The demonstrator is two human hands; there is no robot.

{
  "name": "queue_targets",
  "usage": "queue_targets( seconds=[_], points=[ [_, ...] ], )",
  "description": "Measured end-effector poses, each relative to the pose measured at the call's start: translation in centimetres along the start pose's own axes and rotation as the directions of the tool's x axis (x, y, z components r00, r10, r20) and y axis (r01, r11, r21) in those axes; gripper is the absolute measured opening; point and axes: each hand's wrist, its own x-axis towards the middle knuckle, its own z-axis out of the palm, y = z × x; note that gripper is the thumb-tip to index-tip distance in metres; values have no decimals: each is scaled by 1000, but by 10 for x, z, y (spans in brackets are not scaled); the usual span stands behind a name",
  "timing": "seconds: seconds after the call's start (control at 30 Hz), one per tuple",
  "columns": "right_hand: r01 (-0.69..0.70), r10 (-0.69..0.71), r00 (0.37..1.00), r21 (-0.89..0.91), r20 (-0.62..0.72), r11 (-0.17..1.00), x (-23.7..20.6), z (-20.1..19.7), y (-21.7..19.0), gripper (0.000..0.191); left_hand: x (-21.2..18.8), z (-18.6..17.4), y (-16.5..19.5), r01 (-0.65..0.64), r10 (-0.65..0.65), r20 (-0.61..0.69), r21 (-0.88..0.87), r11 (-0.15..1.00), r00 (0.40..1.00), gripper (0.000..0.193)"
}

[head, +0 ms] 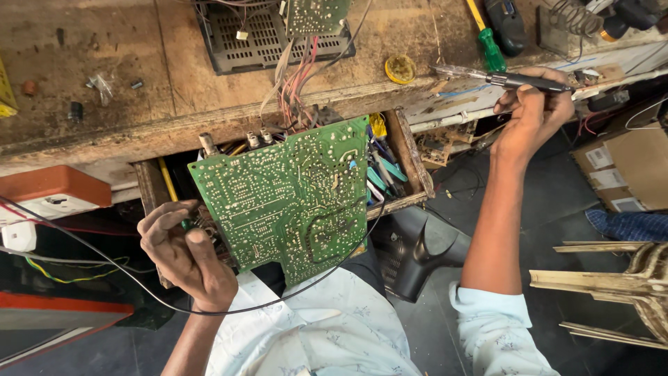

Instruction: The person repairs a green circuit board at a cluttered workbench. They use pliers to work on components, solder the board with a soldering iron, reposition the board and wires, and probe the board with multimeter test leads to test it.

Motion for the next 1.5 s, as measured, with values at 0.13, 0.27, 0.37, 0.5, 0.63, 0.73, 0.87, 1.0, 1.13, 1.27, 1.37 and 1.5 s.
queue_targets(
  seconds=[0.13,0.27,0.37,0.5,0.63,0.73,0.87,1.0,1.13,1.27,1.37,1.5],
  points=[
    [-9,9,1000,2,-20,1000,1,0,2,15,-1,0,-1,-4,4,-1,-4,1000,1000,40],
    [-83,93,984,69,-150,994,4,-10,9,18,-1,-1,-2,0,0,-8,-13,1000,1000,40],
    [-188,215,969,202,-123,961,9,-26,14,19,-1,-1,-2,-1,1,-11,-13,1000,1000,40],
    [-340,405,912,448,-56,827,7,-42,21,19,0,0,0,4,-4,-17,-29,1000,1000,40],
    [-410,465,885,513,24,754,-10,-42,12,26,1,-1,3,28,-29,-24,-29,999,999,41],
    [-420,464,883,553,67,719,-27,-35,-5,30,1,-1,3,12,-13,-27,-19,1000,1000,41],
    [-408,476,878,601,52,687,-49,-20,-30,28,1,-1,3,14,-14,-28,-10,1000,1000,41],
    [-406,461,884,616,77,675,-92,-1,-50,27,2,0,6,4,-5,-26,-27,1000,1000,42],
    [-365,411,909,605,68,707,-152,31,-57,22,6,-2,13,-20,21,24,-27,999,1000,36],
    [-330,383,923,462,-23,823,-194,60,-63,29,10,-5,22,59,-57,110,-15,998,992,28],
    [-313,334,942,426,25,849,-203,76,-66,34,13,-5,26,-1,1,111,3,1000,994,24],
    [-320,338,941,391,24,863,-206,87,-71,38,15,-6,28,-64,58,112,48,997,992,20]
  ],
)
